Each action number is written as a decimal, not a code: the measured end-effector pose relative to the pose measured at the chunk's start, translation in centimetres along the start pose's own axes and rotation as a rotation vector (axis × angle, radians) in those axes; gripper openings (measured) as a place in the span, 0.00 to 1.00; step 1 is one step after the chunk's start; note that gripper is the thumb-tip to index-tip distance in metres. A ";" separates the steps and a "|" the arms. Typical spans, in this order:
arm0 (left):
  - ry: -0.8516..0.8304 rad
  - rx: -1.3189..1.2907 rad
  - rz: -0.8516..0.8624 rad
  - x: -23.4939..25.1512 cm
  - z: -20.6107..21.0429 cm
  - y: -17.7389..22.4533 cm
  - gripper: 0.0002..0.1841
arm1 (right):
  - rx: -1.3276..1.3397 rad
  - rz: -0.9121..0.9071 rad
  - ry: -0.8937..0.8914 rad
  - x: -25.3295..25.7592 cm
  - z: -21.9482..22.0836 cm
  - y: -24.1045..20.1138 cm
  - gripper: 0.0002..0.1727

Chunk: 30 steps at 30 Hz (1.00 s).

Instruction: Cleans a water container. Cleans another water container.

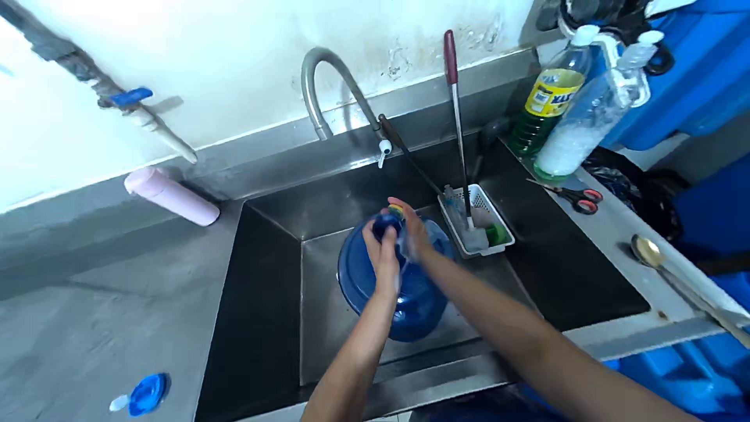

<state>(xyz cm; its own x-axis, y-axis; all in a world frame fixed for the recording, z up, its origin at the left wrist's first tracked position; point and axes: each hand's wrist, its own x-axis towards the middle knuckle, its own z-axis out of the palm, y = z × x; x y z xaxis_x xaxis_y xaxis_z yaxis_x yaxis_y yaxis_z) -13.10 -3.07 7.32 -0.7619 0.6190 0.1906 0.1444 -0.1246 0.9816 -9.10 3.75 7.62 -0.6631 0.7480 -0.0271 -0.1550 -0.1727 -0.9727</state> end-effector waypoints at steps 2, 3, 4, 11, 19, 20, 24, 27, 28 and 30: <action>-0.173 0.023 0.060 -0.6 -1.7 0.2 0.30 | 0.053 0.025 -0.001 -0.5 -0.7 0.1 0.28; -0.165 0.038 0.042 0.1 -2.0 0.5 0.27 | 0.033 -0.057 0.023 -2.1 -0.1 0.4 0.29; -0.084 0.045 0.025 0.6 -1.7 0.6 0.21 | -0.018 -0.145 0.062 -3.8 1.0 0.8 0.31; -0.169 -0.028 0.085 -1.5 -1.7 0.3 0.24 | -0.014 -0.119 0.198 -4.4 0.8 0.8 0.29; -0.137 -0.034 -0.045 -1.3 -1.2 0.9 0.28 | -0.065 -0.120 0.260 -5.6 1.6 1.2 0.29; -0.112 -0.041 -0.061 -0.6 -1.5 0.8 0.27 | -0.095 -0.179 0.294 -6.9 3.2 2.1 0.34; -0.202 0.149 0.068 -1.3 -2.9 1.1 0.33 | -0.707 -0.090 0.040 -1.8 -1.5 1.0 0.25; -0.398 0.653 0.233 -0.7 -2.6 3.6 0.29 | -1.204 0.128 -0.153 3.8 -5.0 -0.2 0.30; -0.413 0.741 0.203 0.2 -2.5 4.2 0.28 | -1.254 0.087 -0.145 3.2 -4.9 0.4 0.30; -0.346 0.759 0.048 2.0 -2.8 5.1 0.26 | -1.277 -0.133 -0.124 -1.2 -3.7 1.7 0.26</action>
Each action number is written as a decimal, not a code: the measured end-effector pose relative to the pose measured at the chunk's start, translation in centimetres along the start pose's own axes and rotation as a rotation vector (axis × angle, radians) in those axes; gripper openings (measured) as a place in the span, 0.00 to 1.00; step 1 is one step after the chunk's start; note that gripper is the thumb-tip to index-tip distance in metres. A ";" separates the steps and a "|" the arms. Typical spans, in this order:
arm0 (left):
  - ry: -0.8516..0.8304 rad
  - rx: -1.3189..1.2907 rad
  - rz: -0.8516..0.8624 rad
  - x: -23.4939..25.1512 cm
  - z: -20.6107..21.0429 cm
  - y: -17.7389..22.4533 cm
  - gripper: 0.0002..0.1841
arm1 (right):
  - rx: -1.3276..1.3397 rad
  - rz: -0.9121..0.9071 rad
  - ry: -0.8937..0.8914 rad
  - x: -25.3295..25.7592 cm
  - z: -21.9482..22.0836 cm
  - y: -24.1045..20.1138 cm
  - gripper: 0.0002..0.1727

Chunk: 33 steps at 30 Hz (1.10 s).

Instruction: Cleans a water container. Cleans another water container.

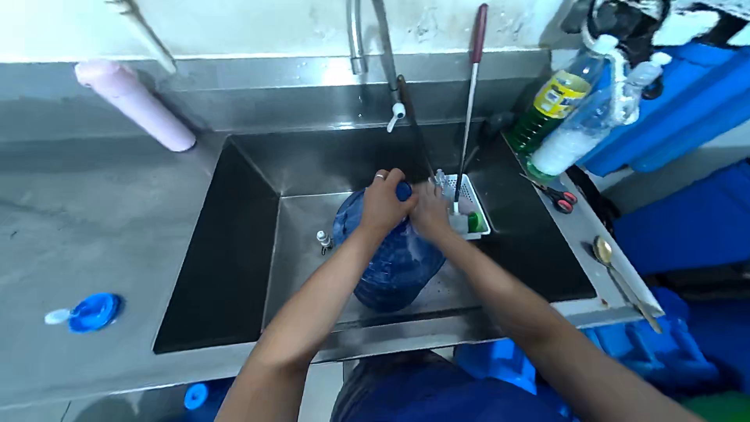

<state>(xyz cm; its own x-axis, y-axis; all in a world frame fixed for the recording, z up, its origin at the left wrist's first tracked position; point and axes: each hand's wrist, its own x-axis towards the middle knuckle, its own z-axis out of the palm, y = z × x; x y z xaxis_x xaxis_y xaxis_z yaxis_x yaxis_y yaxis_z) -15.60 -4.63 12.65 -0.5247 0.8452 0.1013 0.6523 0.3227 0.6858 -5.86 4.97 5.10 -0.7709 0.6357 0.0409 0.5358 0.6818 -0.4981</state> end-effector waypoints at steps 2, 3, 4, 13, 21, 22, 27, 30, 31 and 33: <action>0.062 -0.134 -0.131 0.4 -0.3 0.1 0.25 | 0.035 -0.163 0.084 -4.8 0.9 -1.1 0.21; 0.103 -0.189 -0.120 0.0 0.3 0.1 0.23 | 0.098 -0.203 0.063 -5.6 0.5 -0.9 0.20; 0.127 -0.240 -0.060 -0.6 1.2 0.0 0.22 | 0.175 -0.188 -0.032 -4.8 -0.6 -0.2 0.22; -0.371 -0.115 0.600 -3.2 0.8 1.9 0.20 | -0.138 -0.432 -0.741 12.3 -0.1 -3.2 0.28; 0.960 -0.339 -0.535 -2.7 -1.2 -12.4 0.49 | 0.057 -0.550 -0.484 0.6 0.1 -7.6 0.25; 1.010 -0.461 -0.668 -2.0 -1.9 -13.2 0.53 | 0.060 -0.756 -0.556 -0.4 0.2 -9.0 0.21; 0.882 -0.965 -0.422 -3.5 -2.4 -15.0 0.38 | 0.355 -0.759 -0.653 14.5 5.2 -7.2 0.15; 0.763 -1.155 -0.359 -5.5 -2.2 -20.6 0.35 | 0.221 -0.742 -0.702 12.2 6.5 -8.3 0.18; 0.852 -1.119 -0.516 -5.6 -1.9 -21.1 0.29 | 0.171 -0.900 -0.747 9.1 5.8 -9.3 0.18; 1.057 -1.020 -0.846 -4.8 -1.7 -20.5 0.25 | 0.223 -1.117 -0.857 6.2 5.0 -10.8 0.16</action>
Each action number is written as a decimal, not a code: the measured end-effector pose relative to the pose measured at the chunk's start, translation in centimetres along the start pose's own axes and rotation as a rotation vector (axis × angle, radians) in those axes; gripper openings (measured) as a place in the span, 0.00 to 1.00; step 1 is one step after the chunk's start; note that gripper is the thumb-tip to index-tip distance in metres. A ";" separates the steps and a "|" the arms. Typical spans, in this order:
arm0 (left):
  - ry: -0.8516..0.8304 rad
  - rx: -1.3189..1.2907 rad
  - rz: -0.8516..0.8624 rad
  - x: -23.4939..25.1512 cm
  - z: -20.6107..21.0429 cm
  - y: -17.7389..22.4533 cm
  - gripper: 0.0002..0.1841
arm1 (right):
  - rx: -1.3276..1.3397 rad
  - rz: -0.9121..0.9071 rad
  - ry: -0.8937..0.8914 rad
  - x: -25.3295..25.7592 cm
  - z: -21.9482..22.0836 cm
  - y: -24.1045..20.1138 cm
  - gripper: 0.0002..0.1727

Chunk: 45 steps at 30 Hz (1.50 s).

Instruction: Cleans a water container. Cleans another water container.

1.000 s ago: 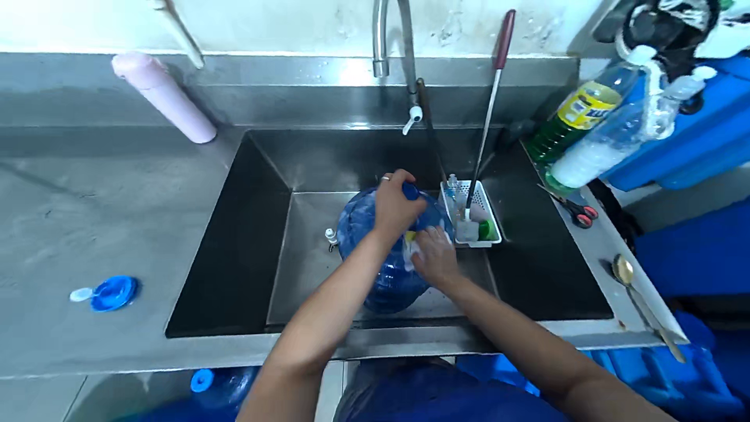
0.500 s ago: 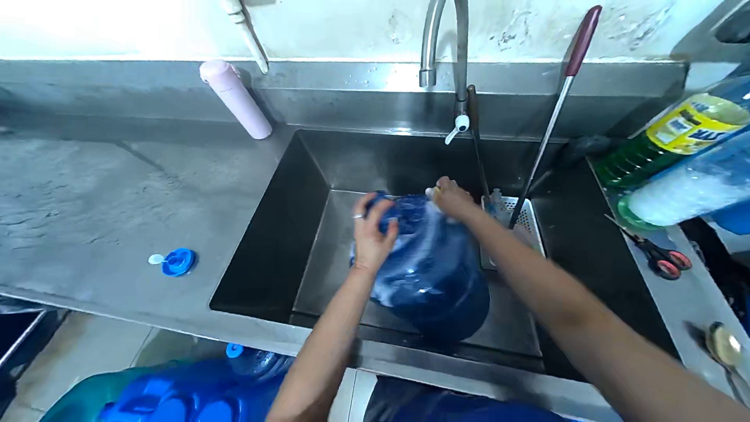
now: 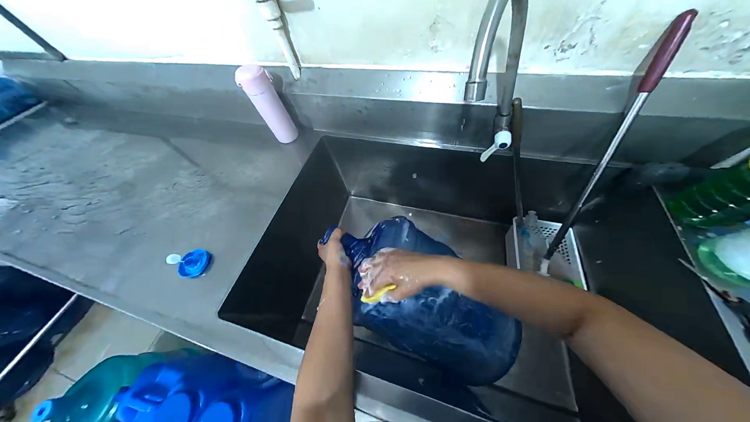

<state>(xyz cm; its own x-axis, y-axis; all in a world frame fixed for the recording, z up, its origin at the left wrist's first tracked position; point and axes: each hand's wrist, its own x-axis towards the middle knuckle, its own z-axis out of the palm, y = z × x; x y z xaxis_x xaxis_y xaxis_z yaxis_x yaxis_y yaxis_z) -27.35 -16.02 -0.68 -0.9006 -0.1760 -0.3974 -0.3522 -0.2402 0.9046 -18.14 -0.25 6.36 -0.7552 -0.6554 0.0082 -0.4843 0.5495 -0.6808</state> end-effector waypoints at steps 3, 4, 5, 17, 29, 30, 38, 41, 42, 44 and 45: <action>-0.321 -0.132 0.136 -1.7 -0.5 0.5 0.21 | 0.306 0.231 0.115 0.9 -3.6 6.8 0.14; -0.552 -0.222 0.167 -1.1 -1.2 0.0 0.23 | 0.402 0.338 0.218 0.5 -3.5 9.7 0.16; -0.719 -0.287 0.168 0.1 -1.8 -0.5 0.25 | 0.453 0.390 0.321 -0.1 -2.8 11.0 0.17; -0.353 -0.197 0.217 1.3 -1.5 -0.2 0.23 | 0.517 -0.029 0.880 -2.0 3.6 7.9 0.19; 0.060 -0.091 0.052 2.1 -1.1 2.3 0.27 | -0.005 0.544 0.896 -2.9 8.1 1.8 0.18; 0.035 -0.085 0.063 2.0 -1.1 2.5 0.25 | 0.083 0.543 0.892 -3.1 7.3 2.2 0.15; -0.239 -0.232 0.260 2.5 -2.5 1.4 0.16 | 0.135 0.768 0.780 -3.5 6.8 3.3 0.25; -0.149 -0.094 0.242 1.7 -2.1 3.0 0.18 | 0.072 0.690 0.821 -2.7 5.2 0.8 0.18; -0.268 -0.038 0.268 1.3 -2.4 3.2 0.21 | 0.200 0.700 0.805 -2.1 2.7 2.5 0.18; -0.520 0.215 0.337 0.5 -3.1 5.0 0.27 | 0.371 0.661 0.856 -1.1 0.0 5.2 0.22; -0.594 0.373 0.387 0.5 -3.6 6.5 0.27 | 0.360 0.616 0.880 -1.2 0.3 5.0 0.23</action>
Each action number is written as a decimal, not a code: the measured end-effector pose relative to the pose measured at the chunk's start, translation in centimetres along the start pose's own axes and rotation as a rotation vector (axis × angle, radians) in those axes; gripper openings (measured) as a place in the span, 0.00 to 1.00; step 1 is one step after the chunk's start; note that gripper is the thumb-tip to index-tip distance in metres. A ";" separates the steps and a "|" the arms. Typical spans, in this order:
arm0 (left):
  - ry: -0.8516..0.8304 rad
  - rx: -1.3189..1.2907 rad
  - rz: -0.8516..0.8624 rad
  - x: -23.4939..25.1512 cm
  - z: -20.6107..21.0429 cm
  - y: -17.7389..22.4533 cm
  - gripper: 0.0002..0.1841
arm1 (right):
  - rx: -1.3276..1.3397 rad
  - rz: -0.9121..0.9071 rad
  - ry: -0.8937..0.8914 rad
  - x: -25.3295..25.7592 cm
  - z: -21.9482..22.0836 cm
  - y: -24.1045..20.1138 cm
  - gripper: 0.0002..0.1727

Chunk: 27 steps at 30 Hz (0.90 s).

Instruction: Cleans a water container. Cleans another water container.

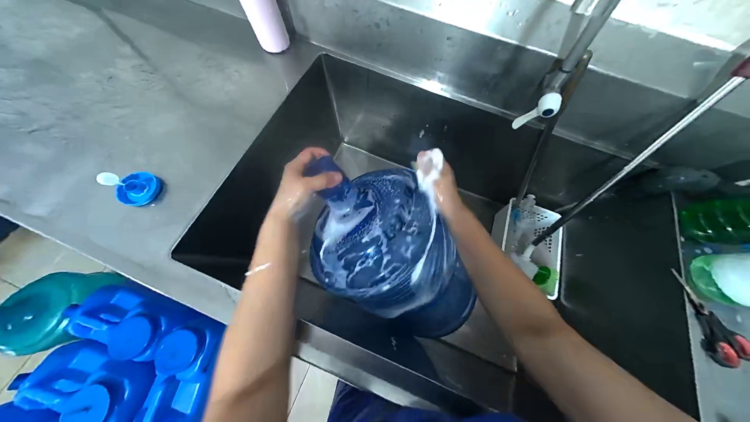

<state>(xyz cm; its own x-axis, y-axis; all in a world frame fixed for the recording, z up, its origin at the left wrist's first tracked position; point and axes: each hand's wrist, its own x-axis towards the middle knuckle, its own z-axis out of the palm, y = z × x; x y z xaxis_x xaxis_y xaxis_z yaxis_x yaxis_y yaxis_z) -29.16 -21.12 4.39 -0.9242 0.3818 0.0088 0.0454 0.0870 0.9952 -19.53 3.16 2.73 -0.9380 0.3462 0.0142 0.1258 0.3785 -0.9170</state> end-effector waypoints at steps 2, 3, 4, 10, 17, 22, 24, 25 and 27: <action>-0.031 0.264 0.012 -0.8 -2.6 0.6 0.20 | -0.100 -0.073 0.041 -5.4 0.8 3.4 0.28; 0.016 0.336 -0.009 -1.7 -4.1 -0.2 0.17 | -0.176 0.000 0.064 -8.6 0.6 6.5 0.32; 0.091 0.372 -0.059 -2.6 -5.5 -1.1 0.15 | -0.253 0.158 0.034 -10.8 -0.4 9.7 0.32; 0.294 0.515 -0.529 -4.5 -5.8 -2.7 0.18 | -0.292 0.169 -0.036 -9.3 1.1 6.8 0.29; -0.524 1.286 -0.513 -7.3 -5.7 -0.8 0.39 | -0.457 0.374 0.037 -4.1 -3.5 12.9 0.26; -0.884 1.535 -0.406 -7.2 -3.7 -0.1 0.41 | -0.263 0.105 0.079 -8.5 4.3 6.2 0.31; -0.978 1.538 -0.498 -6.3 -4.2 -0.4 0.43 | -0.355 0.174 0.140 -7.2 2.6 9.2 0.28; -1.002 1.526 -0.536 -5.9 -4.4 -0.9 0.45 | -0.405 0.310 0.166 -5.5 0.5 11.4 0.28; -1.028 1.451 -0.586 -5.7 -5.3 -2.0 0.49 | -0.390 0.513 0.213 -3.5 -1.5 13.1 0.31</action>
<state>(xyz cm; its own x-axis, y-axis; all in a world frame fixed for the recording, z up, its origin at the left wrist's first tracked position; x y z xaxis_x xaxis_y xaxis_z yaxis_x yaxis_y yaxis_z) -25.95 -28.35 2.85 -0.4050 0.3032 -0.8626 0.6032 0.7976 -0.0029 -14.15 8.14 -8.71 -0.6494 0.7112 -0.2691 0.6827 0.3895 -0.6182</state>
